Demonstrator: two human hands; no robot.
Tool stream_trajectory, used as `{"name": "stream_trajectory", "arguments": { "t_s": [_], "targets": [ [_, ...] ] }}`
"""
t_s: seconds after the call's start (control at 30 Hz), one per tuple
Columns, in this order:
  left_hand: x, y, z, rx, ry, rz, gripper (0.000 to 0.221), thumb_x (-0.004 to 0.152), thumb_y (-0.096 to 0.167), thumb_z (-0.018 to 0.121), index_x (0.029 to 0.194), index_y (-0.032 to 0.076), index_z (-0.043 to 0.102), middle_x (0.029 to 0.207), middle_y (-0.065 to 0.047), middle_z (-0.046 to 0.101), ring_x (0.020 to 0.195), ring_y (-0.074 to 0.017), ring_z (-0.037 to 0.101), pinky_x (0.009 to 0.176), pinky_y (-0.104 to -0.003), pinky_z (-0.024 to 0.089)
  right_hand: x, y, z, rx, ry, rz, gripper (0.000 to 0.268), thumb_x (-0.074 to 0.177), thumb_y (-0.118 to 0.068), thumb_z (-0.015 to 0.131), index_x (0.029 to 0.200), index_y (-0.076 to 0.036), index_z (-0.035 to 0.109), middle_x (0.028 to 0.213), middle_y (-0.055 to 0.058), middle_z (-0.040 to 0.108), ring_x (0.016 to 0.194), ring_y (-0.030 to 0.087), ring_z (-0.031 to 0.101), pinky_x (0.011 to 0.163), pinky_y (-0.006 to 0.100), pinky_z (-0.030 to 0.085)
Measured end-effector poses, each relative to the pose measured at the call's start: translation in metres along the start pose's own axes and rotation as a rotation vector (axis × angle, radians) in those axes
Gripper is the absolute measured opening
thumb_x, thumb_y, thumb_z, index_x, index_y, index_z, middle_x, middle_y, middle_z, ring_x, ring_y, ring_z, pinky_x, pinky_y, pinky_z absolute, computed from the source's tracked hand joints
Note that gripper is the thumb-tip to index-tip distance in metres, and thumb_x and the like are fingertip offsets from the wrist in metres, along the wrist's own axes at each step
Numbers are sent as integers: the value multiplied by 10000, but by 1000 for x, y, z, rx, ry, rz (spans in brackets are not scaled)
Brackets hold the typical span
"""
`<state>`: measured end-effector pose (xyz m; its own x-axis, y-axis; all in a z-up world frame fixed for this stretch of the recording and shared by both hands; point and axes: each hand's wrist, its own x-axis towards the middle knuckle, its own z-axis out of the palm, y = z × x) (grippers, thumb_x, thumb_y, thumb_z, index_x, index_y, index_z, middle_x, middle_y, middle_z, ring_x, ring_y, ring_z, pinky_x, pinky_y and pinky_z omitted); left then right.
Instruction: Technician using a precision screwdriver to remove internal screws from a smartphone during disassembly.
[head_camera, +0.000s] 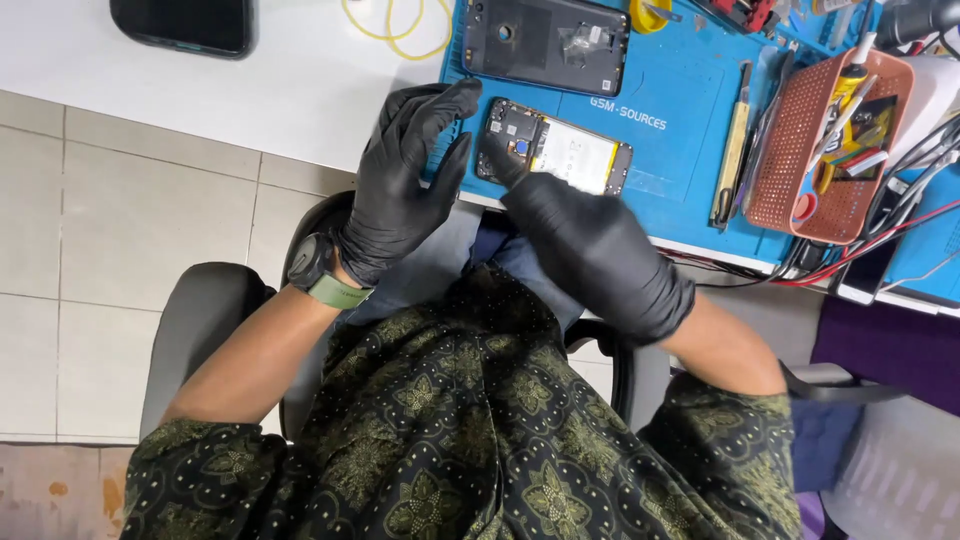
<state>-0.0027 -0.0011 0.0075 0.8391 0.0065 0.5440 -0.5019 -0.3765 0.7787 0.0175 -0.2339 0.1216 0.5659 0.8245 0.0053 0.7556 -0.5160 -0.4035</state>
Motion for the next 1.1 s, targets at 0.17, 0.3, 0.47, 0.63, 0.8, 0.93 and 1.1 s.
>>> {"name": "stream_trajectory", "arguments": {
  "t_s": [0.17,0.3,0.47,0.63,0.8,0.93,1.1],
  "targets": [
    [4,2,-1,17,20,24,389,1178,-45,665,1539,18,535,1455,-166,687,1333,-382,658,1193,-499,568,1,105,18,451,680,231,516,1234,74,706,1660,-85,462,1214,228,809,1109,385,836,988,534,713],
    [3,-1,0,17,10,45,394,1171,-58,683,1529,20,536,1507,-172,664,1369,-385,650,1211,-505,567,0,176,43,654,1101,82,522,1278,117,691,1667,-198,543,1574,178,686,1015,479,763,832,702,774],
    [4,1,0,22,17,50,380,1176,-58,680,1523,12,544,1492,-179,673,1357,-394,661,1199,-509,587,4,173,58,606,1090,135,474,1256,59,692,1628,-204,564,1278,265,764,1005,444,822,796,634,790],
    [4,2,-1,20,10,30,379,1185,-43,678,1530,28,541,1499,-168,674,1359,-393,662,1203,-510,586,6,152,49,602,1067,186,396,1258,-3,690,1585,-203,591,1095,305,783,990,435,826,817,617,794],
    [3,1,1,52,-14,54,405,1188,-38,705,1550,26,535,1539,-162,665,1387,-399,668,1234,-524,560,-6,134,48,757,1104,232,392,1282,-22,699,1623,-178,584,1123,317,748,1030,455,795,898,647,769],
    [8,10,5,120,-54,26,434,1162,1,747,1550,84,572,1503,-112,703,1381,-363,620,1204,-517,543,-10,97,51,823,1077,257,387,1258,-67,693,1609,-99,532,1504,215,663,1008,413,770,790,575,745],
    [14,23,11,287,-138,38,411,1194,158,783,1572,157,621,1500,-102,599,1420,-272,605,1221,-490,473,-14,80,69,995,1081,392,462,1178,-130,735,1579,-61,517,1027,230,729,919,319,764,787,440,674]
  ]
}}
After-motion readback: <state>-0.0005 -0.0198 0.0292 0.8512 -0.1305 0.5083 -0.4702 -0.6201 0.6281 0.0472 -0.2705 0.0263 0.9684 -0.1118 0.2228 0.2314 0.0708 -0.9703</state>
